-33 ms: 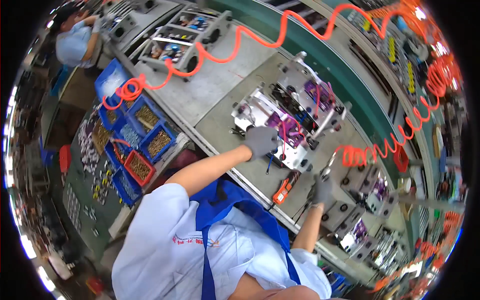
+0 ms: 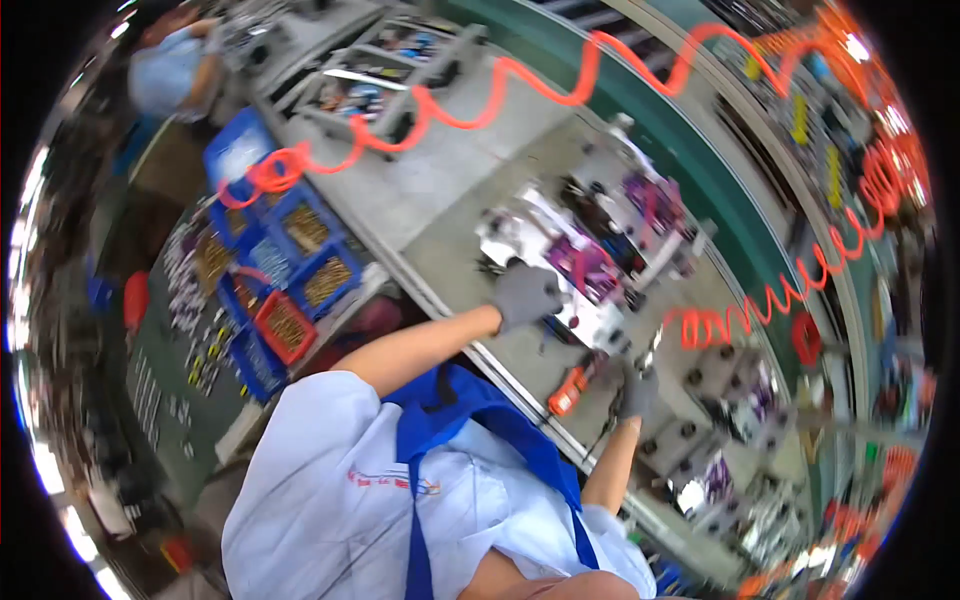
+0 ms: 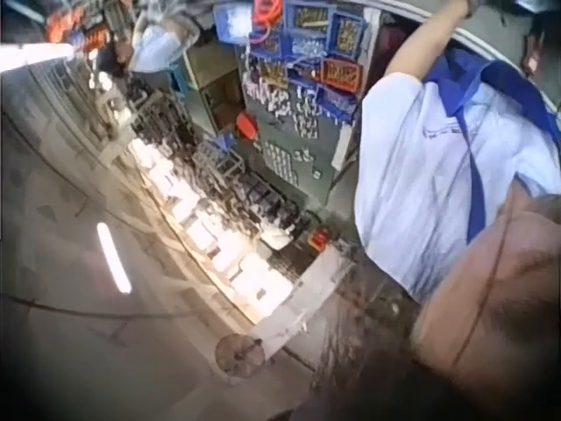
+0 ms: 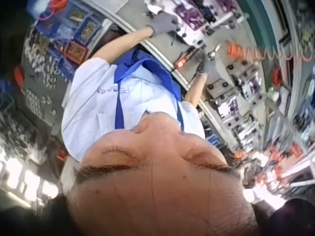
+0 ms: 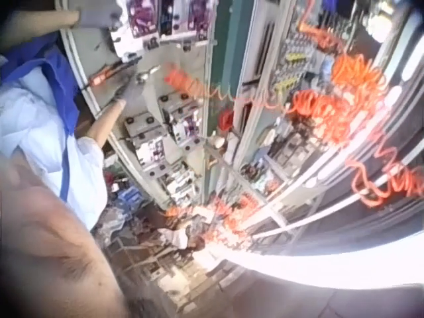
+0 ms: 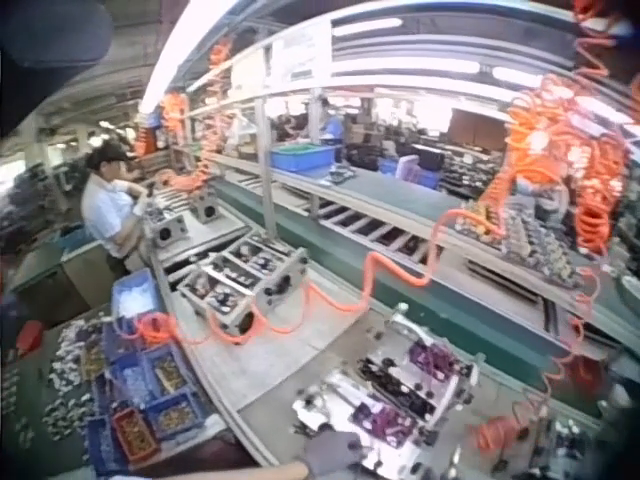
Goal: The person assembles electronic components onto printed circuit boards by hand, securing them with screws using both manual screwdrivers and a pneumatic screwdriver.
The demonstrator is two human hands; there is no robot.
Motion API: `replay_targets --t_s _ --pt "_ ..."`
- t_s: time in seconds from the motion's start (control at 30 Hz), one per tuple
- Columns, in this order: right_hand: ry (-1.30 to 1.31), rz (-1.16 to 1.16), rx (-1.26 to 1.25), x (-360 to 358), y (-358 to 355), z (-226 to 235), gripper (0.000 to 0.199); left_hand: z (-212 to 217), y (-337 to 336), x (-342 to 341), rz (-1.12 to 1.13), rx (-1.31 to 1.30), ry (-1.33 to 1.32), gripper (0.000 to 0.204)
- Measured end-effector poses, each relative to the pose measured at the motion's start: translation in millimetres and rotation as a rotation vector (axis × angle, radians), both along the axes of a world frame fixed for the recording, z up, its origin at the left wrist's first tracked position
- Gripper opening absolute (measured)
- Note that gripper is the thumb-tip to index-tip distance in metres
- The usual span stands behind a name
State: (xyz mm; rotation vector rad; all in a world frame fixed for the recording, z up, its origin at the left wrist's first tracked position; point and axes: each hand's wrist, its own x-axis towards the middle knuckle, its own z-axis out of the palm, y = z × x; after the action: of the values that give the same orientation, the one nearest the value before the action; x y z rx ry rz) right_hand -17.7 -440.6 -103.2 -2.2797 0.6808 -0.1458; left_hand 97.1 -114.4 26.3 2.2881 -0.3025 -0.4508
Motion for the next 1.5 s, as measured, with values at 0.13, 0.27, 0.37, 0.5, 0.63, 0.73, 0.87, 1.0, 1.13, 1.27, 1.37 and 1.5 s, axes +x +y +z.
replay_targets --t_s 0.13,0.27,0.37,0.5,0.63,0.73,0.87,1.0,1.13,1.27,1.37,1.5 --pt "0.281 0.185 -0.286 -23 2 -47 0.047 -15 54 -69 0.39 -0.903 0.655 0.03" --pt "0.294 0.195 -0.141 -14 18 -19 0.055 -17 114 -121 0.688 -1.19 0.765 0.027" --pt "0.218 0.157 -0.181 2 28 52 0.056 -21 150 -145 0.828 -1.186 0.69 0.027" --pt "-0.273 0.174 -0.277 22 22 138 0.054 -22 189 -167 0.766 -1.211 0.734 0.04" --pt "-0.473 0.194 -0.276 75 125 248 0.043 0 230 -183 0.8 -1.2 0.628 0.04" --pt "-0.591 0.4 -0.498 133 133 254 0.038 -5 265 -189 0.602 -1.059 0.438 0.038" --pt "-0.296 0.478 -0.624 218 92 227 0.055 -14 293 -194 0.824 -1.182 0.494 0.035" --pt "0.126 0.582 -0.876 281 71 199 0.087 -15 291 -214 1.014 -1.221 0.448 0.035" --pt "0.331 0.629 -0.738 319 53 164 0.119 -20 269 -224 1.186 -1.225 0.524 0.036" --pt "0.402 0.91 -0.218 346 69 165 0.105 -29 250 -224 1.152 -1.209 0.525 0.039" --pt "0.23 0.915 -0.141 354 60 136 0.074 -38 241 -209 1.077 -1.237 0.548 0.044" --pt "0.251 0.79 -0.052 332 16 133 0.066 -17 224 -168 1.044 -1.259 0.619 0.038"
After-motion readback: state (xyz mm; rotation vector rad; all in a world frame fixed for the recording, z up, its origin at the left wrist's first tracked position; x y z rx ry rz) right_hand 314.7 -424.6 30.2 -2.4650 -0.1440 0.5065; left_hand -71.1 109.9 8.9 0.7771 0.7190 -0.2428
